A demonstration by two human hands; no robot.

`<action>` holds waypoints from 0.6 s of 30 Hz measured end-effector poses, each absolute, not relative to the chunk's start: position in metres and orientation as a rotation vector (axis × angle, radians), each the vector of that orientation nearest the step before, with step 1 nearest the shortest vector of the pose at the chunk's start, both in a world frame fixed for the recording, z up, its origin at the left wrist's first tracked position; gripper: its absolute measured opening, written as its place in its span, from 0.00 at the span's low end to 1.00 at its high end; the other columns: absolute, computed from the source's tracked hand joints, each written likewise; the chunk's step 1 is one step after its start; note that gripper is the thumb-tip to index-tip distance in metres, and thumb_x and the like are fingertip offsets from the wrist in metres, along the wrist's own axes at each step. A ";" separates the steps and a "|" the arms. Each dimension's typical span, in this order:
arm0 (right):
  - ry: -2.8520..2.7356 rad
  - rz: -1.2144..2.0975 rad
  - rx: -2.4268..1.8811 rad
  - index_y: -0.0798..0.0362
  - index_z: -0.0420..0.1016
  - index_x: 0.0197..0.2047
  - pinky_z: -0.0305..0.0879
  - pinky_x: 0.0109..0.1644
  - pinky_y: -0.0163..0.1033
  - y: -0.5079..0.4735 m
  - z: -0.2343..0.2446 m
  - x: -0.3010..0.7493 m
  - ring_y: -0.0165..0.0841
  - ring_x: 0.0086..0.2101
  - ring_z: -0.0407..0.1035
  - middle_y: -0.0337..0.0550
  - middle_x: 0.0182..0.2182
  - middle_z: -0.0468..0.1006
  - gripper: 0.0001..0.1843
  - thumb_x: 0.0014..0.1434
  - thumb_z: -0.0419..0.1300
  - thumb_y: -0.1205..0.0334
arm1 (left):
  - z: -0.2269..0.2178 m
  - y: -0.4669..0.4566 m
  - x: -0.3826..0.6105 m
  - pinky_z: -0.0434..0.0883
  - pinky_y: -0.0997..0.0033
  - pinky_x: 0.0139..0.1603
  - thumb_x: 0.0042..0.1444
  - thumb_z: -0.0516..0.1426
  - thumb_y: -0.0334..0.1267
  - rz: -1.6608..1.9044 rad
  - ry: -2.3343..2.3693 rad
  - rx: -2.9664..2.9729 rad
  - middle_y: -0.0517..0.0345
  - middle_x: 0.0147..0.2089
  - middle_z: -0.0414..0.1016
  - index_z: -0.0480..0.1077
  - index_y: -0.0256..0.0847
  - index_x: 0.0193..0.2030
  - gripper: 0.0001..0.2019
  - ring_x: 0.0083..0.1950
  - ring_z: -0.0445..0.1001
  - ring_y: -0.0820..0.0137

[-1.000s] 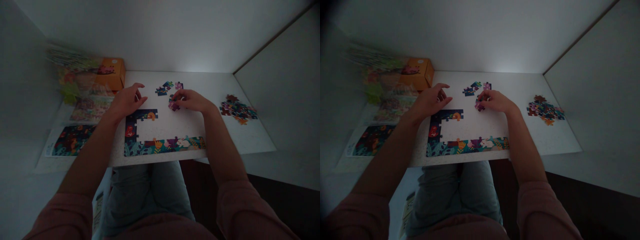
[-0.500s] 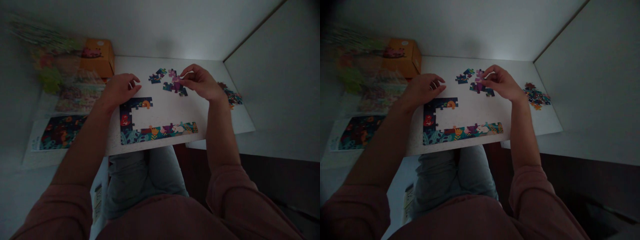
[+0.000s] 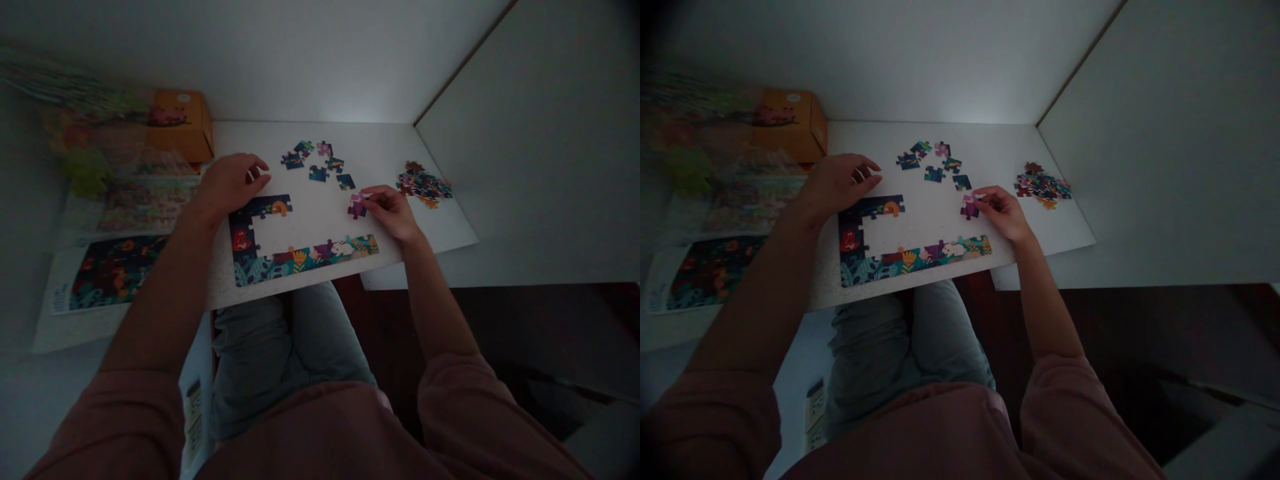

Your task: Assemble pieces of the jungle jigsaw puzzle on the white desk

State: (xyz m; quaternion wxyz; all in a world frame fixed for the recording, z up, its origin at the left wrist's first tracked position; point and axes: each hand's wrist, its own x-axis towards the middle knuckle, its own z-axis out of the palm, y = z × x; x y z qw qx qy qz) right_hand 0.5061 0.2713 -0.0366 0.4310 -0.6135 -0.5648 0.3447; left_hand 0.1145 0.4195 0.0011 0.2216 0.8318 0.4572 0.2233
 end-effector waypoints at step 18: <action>-1.535 0.750 -1.579 0.36 0.86 0.52 0.74 0.41 0.49 0.277 -0.046 0.506 0.43 0.36 0.72 0.41 0.40 0.83 0.24 0.64 0.79 0.31 | -0.002 0.423 0.110 0.80 0.52 0.54 0.71 0.66 0.58 0.595 1.257 2.331 0.51 0.41 0.86 0.85 0.53 0.52 0.15 0.46 0.83 0.51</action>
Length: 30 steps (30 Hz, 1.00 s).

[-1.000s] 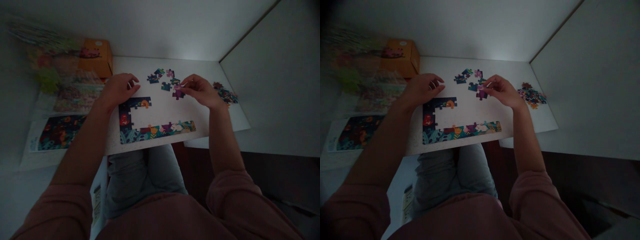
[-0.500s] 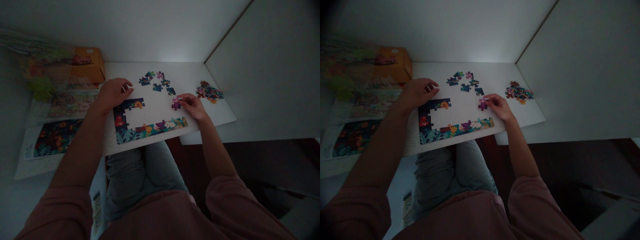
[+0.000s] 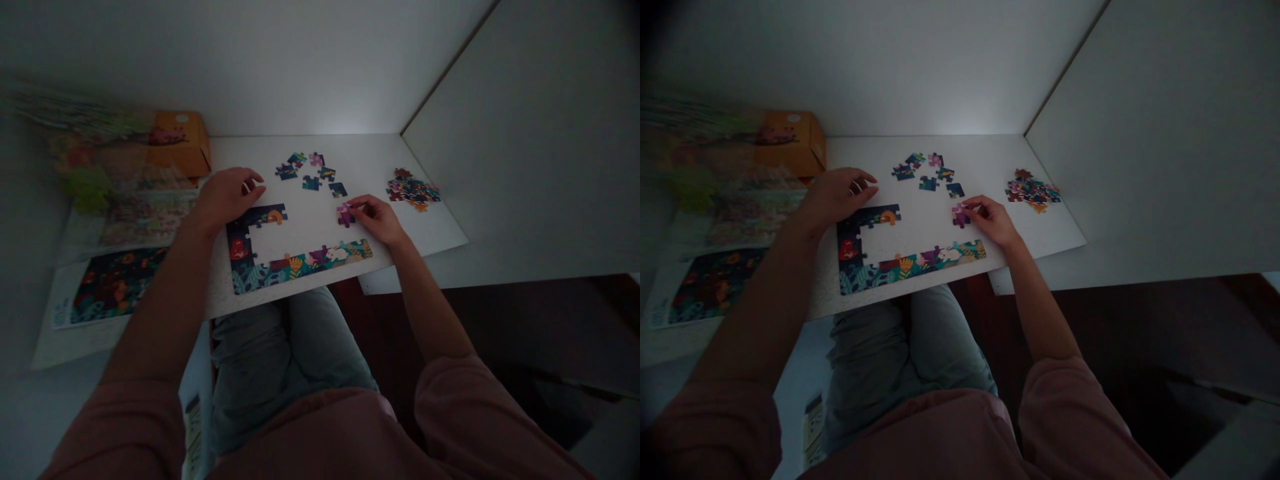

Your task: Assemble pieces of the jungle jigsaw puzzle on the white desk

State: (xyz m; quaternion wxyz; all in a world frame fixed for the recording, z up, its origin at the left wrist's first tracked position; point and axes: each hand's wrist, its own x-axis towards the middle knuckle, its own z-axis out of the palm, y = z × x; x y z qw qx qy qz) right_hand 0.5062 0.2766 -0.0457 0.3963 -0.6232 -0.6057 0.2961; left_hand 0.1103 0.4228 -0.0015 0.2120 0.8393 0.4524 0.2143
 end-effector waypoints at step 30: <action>-1.999 0.383 -1.615 0.38 0.91 0.65 0.85 0.62 0.69 0.359 -0.023 0.494 0.58 0.53 0.82 0.57 0.62 0.82 0.26 0.74 0.72 0.33 | -0.004 0.419 0.107 0.76 0.58 0.52 0.79 0.61 0.45 0.492 1.286 2.461 0.46 0.53 0.90 0.85 0.41 0.63 0.15 0.50 0.87 0.55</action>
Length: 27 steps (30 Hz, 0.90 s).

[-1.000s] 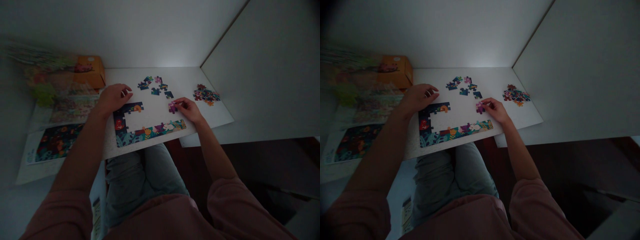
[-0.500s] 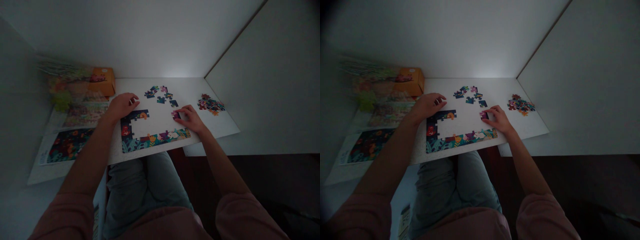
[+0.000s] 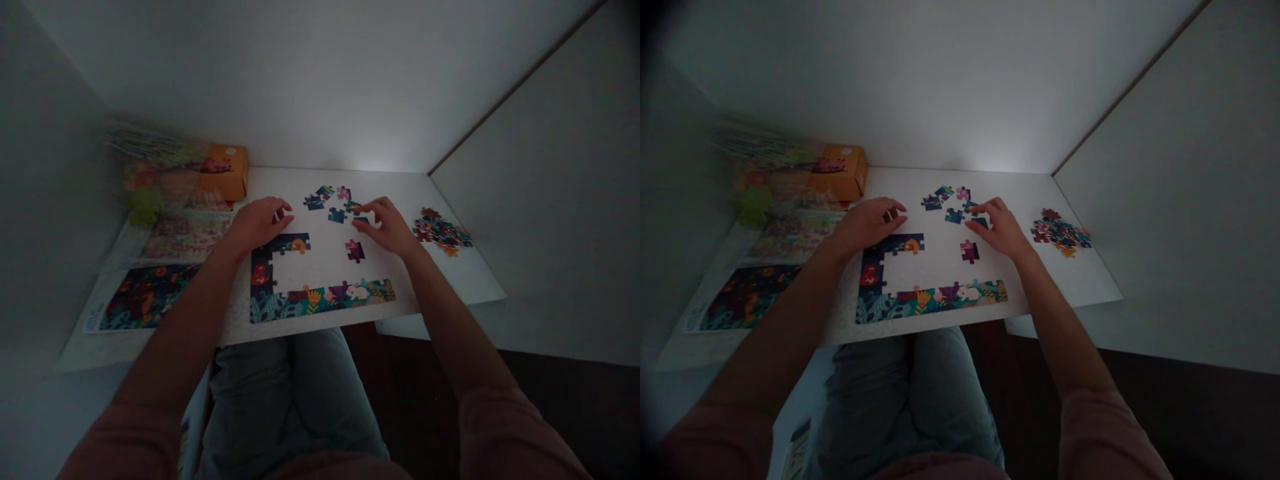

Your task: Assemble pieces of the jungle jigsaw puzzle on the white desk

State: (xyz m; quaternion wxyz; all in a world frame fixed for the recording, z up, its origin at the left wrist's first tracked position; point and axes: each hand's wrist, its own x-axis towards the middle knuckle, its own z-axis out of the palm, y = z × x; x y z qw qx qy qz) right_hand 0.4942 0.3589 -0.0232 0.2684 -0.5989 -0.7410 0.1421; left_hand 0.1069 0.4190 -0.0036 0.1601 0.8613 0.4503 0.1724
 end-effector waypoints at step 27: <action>-1.640 0.361 -1.807 0.42 0.84 0.57 0.80 0.60 0.65 0.446 -0.042 0.513 0.52 0.44 0.81 0.54 0.57 0.90 0.21 0.67 0.77 0.42 | -0.003 0.419 0.102 0.75 0.58 0.51 0.80 0.63 0.46 0.432 1.343 2.415 0.48 0.51 0.88 0.84 0.43 0.62 0.14 0.47 0.85 0.57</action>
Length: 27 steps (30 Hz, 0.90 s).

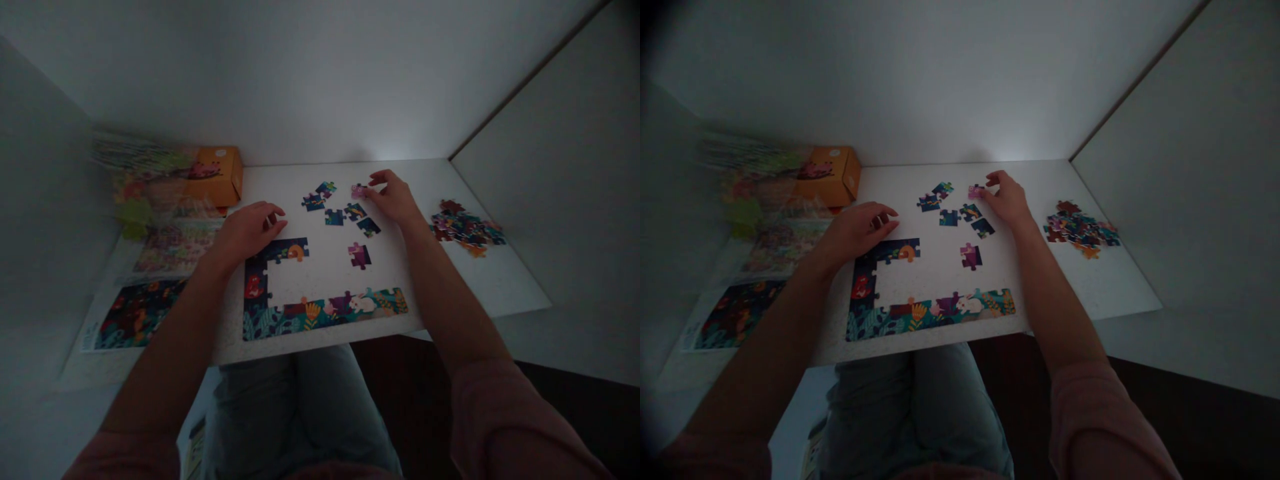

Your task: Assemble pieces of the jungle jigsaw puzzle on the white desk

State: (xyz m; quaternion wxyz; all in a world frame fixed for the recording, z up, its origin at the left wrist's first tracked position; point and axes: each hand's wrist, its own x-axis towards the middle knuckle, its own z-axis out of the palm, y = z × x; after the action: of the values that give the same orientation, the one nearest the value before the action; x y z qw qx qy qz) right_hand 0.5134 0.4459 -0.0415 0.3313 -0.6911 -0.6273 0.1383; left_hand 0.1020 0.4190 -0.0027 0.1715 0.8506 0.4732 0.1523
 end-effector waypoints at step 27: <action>-2.036 0.377 -1.772 0.44 0.90 0.51 0.82 0.67 0.73 0.424 -0.039 0.505 0.59 0.50 0.83 0.58 0.56 0.84 0.17 0.64 0.80 0.46 | 0.003 0.418 0.103 0.77 0.57 0.50 0.79 0.62 0.47 0.398 1.381 2.373 0.49 0.50 0.90 0.81 0.45 0.67 0.17 0.47 0.86 0.56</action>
State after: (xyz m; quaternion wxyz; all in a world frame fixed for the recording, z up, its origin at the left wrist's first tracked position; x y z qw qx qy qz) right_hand 0.5051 0.4237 -0.0395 0.2066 -0.6360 -0.7311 0.1354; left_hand 0.1027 0.4175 0.0032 0.1825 0.8410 0.4895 0.1409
